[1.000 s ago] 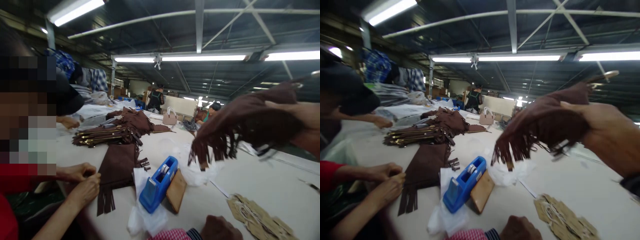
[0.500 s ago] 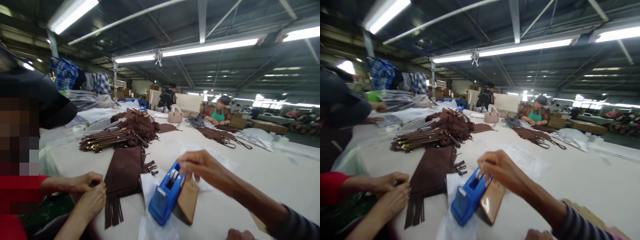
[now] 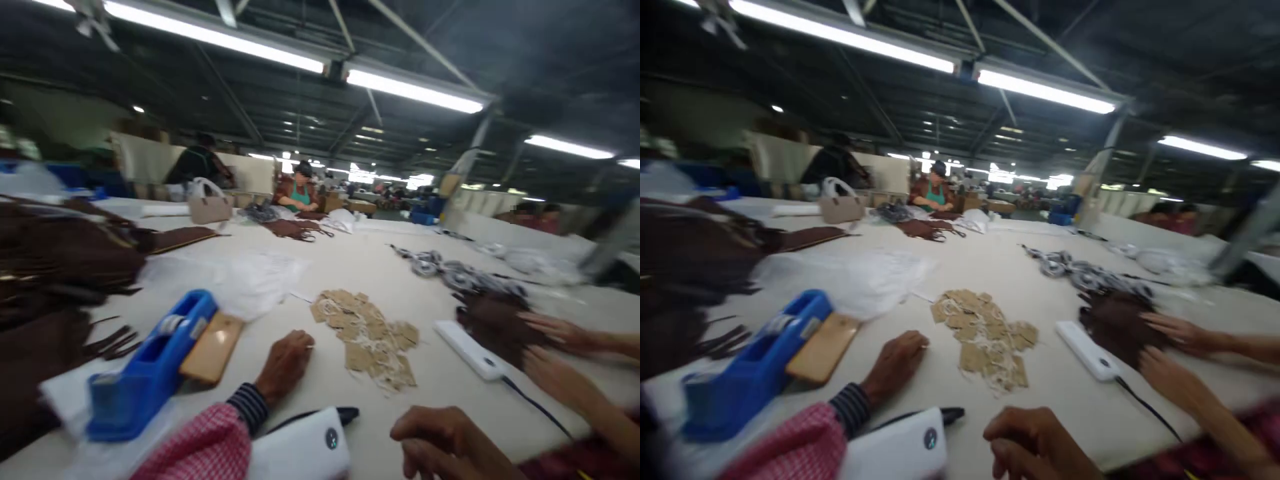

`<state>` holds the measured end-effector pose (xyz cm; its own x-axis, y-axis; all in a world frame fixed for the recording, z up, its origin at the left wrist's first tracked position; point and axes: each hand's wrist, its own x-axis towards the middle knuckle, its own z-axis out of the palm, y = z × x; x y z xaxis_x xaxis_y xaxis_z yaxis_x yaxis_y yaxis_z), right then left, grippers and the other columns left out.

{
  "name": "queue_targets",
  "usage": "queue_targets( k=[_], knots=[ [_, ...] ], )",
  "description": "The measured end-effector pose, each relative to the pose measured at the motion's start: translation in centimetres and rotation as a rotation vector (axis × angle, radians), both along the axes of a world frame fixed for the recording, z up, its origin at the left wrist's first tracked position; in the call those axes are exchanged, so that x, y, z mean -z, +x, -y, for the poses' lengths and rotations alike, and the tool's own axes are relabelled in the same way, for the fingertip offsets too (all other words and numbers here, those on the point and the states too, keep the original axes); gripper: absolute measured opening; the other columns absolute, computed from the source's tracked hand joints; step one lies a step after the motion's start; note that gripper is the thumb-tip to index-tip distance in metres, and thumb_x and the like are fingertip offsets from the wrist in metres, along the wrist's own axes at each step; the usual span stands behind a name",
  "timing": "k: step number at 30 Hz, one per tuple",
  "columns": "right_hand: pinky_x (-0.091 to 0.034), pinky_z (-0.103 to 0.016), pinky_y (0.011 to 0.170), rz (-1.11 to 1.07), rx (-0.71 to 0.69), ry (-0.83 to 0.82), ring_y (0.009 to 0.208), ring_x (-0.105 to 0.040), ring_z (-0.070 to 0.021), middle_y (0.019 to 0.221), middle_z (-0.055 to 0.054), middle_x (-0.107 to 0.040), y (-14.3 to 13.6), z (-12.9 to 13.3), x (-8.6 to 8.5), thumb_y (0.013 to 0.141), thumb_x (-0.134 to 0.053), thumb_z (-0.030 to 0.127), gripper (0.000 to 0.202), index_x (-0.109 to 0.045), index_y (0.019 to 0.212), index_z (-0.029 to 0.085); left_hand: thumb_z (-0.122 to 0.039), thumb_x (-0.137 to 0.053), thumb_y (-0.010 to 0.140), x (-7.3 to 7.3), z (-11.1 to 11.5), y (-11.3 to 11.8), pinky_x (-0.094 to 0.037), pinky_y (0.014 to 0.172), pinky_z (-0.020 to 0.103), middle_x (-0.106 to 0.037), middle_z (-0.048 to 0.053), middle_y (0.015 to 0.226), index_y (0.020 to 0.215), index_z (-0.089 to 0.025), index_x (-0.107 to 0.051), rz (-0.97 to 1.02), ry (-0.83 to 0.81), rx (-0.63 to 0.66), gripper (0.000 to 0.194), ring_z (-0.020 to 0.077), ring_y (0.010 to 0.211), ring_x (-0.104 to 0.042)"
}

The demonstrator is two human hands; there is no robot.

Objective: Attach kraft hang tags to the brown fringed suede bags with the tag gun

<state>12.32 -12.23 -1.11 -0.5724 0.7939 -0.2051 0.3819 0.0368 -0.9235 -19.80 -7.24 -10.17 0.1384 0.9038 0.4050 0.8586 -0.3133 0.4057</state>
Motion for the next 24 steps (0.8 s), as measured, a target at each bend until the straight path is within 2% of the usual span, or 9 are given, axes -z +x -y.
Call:
queue_targets(
  k=[5,7,10,13,16,20,24],
  knots=[
    [-0.045,-0.025,0.060,-0.135,0.185,0.050,0.060,-0.060,-0.0139,0.075,-0.005,-0.070,3.6,2.3,2.7,0.086,-0.067,0.054,0.041,-0.075,0.096,0.015,-0.044,-0.046,0.096,0.2,-1.1,-1.0,-0.052,0.089,0.036,-0.073,0.006,0.109,0.105,-0.023,-0.070,0.060,-0.110,-0.038,0.033,0.0252,0.100,-0.068],
    [-0.045,-0.024,0.060,-0.163,0.261,0.086,0.060,-0.060,-0.0134,0.075,-0.004,-0.070,4.4,2.3,3.9,0.088,-0.064,0.048,0.037,-0.074,0.099,0.014,-0.050,-0.047,0.094,0.1,-1.4,-1.2,-0.053,0.089,0.036,-0.073,0.004,0.109,0.102,-0.025,-0.071,0.062,-0.170,-0.039,0.036,0.0257,0.101,-0.069],
    [-0.047,-0.024,0.063,-0.090,0.276,0.151,0.064,-0.062,-0.0134,0.076,-0.003,-0.070,5.4,1.7,4.9,0.091,-0.060,0.034,0.025,-0.074,0.099,0.015,-0.054,-0.050,0.090,0.1,-1.8,-1.5,-0.054,0.089,0.036,-0.074,0.003,0.109,0.099,-0.027,-0.073,0.064,-0.210,-0.040,0.036,0.0269,0.103,-0.069],
    [-0.046,-0.023,0.062,-0.020,0.256,0.217,0.064,-0.062,-0.0131,0.077,-0.002,-0.071,6.5,0.4,4.9,0.091,-0.057,0.028,0.022,-0.075,0.098,0.017,-0.057,-0.055,0.086,0.3,-2.2,-1.9,-0.055,0.092,0.037,-0.075,0.002,0.109,0.098,-0.029,-0.074,0.099,-0.204,-0.044,0.037,0.0289,0.105,-0.069],
    [-0.047,-0.023,0.062,0.003,0.275,0.252,0.064,-0.063,-0.0137,0.079,-0.003,-0.071,7.4,-0.9,4.4,0.091,-0.056,0.030,0.025,-0.075,0.101,0.016,-0.059,-0.055,0.085,0.1,-2.2,-2.0,-0.055,0.092,0.038,-0.075,0.002,0.109,0.098,-0.028,-0.075,0.153,-0.234,-0.044,0.038,0.0299,0.105,-0.069],
    [-0.048,-0.026,0.065,0.032,0.255,0.280,0.069,-0.064,-0.0162,0.082,-0.003,-0.072,7.7,-2.7,4.1,0.094,-0.056,0.035,0.027,-0.074,0.103,0.017,-0.056,-0.052,0.089,-1.1,-1.3,-1.3,-0.055,0.090,0.037,-0.075,0.005,0.106,0.098,-0.024,-0.075,0.207,-0.271,-0.024,0.040,0.0282,0.101,-0.068],
    [-0.048,-0.028,0.072,0.115,0.211,0.399,0.081,-0.065,-0.0190,0.089,-0.004,-0.073,7.1,-5.1,3.8,0.096,-0.055,0.037,0.025,-0.074,0.101,0.021,-0.051,-0.049,0.091,-2.3,-0.7,-0.4,-0.053,0.087,0.036,-0.074,0.007,0.101,0.094,-0.021,-0.074,0.222,-0.264,-0.017,0.039,0.0264,0.095,-0.067]
  ],
)
